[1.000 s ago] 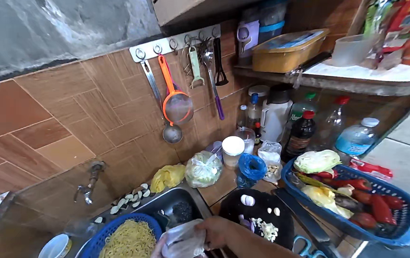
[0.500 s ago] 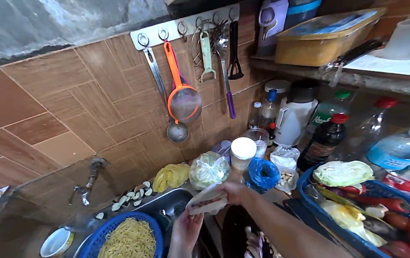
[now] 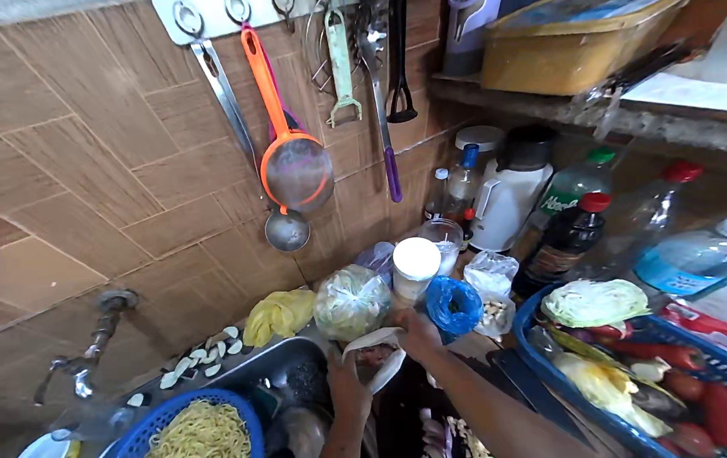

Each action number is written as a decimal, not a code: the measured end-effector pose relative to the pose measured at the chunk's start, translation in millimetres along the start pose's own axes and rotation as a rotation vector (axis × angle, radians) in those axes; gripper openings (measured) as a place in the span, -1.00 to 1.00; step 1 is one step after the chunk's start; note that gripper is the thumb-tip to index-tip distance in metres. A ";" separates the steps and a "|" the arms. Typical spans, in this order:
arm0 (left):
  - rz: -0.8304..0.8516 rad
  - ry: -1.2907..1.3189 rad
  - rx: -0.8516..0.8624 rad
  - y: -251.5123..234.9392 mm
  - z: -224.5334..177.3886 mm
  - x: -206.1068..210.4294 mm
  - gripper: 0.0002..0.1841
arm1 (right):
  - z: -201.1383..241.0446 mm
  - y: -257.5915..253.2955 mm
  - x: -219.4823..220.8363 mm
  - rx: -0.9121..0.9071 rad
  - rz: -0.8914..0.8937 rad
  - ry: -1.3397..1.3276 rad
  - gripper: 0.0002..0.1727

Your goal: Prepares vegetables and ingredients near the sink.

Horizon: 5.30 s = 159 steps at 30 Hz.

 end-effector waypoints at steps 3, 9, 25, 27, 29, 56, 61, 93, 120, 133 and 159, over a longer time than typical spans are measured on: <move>0.067 0.049 0.044 -4.3 -3.9 1.3 -0.24 | 19.3 15.7 12.0 -0.240 0.082 0.158 -0.65; 0.107 0.216 0.142 -9.5 -5.1 8.5 -0.38 | 2.2 -11.3 56.0 -0.373 0.298 0.587 -0.53; 0.100 0.146 0.067 -10.2 -16.4 -10.3 -0.57 | 21.2 -38.1 8.9 -0.262 0.321 0.335 -0.69; 0.111 0.125 0.047 -10.6 -13.1 -9.8 -0.53 | 28.9 -32.9 7.7 -0.278 0.274 0.303 -0.70; 0.092 0.129 0.046 -9.5 -9.3 -7.5 -0.58 | 33.3 -29.9 7.2 -0.318 0.219 0.237 -0.73; 0.263 0.795 0.036 -13.1 -14.8 -36.0 -0.70 | 51.8 -8.1 -24.8 -0.373 0.164 0.137 -0.72; 0.354 1.115 -0.137 -9.4 -21.7 -29.2 -0.72 | 60.8 -1.6 -36.7 -0.378 0.145 0.166 -0.72; 0.365 0.930 -0.144 116.5 30.2 6.8 -0.77 | -15.1 104.0 -19.9 -0.169 0.365 0.495 -0.39; 0.325 0.344 0.254 114.1 8.1 -2.3 -0.70 | -255.7 246.4 -23.5 0.246 -0.133 0.226 0.02; 0.044 0.231 -0.047 105.2 34.9 6.0 -0.64 | -240.2 317.6 -46.8 -0.292 0.225 -0.046 -0.44; 0.123 -0.175 0.355 192.0 -6.3 57.2 -0.66 | -222.8 349.8 -27.5 -0.419 0.115 0.069 -0.36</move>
Point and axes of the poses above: each hand's wrist, its own y-axis away from the middle knuckle, its own x-axis out of the palm, z = x × y, the point moved 2 cm from there along -y, towards the middle knuckle, and after that the axes turned 4 degrees about -x, right-handed, at the moved point
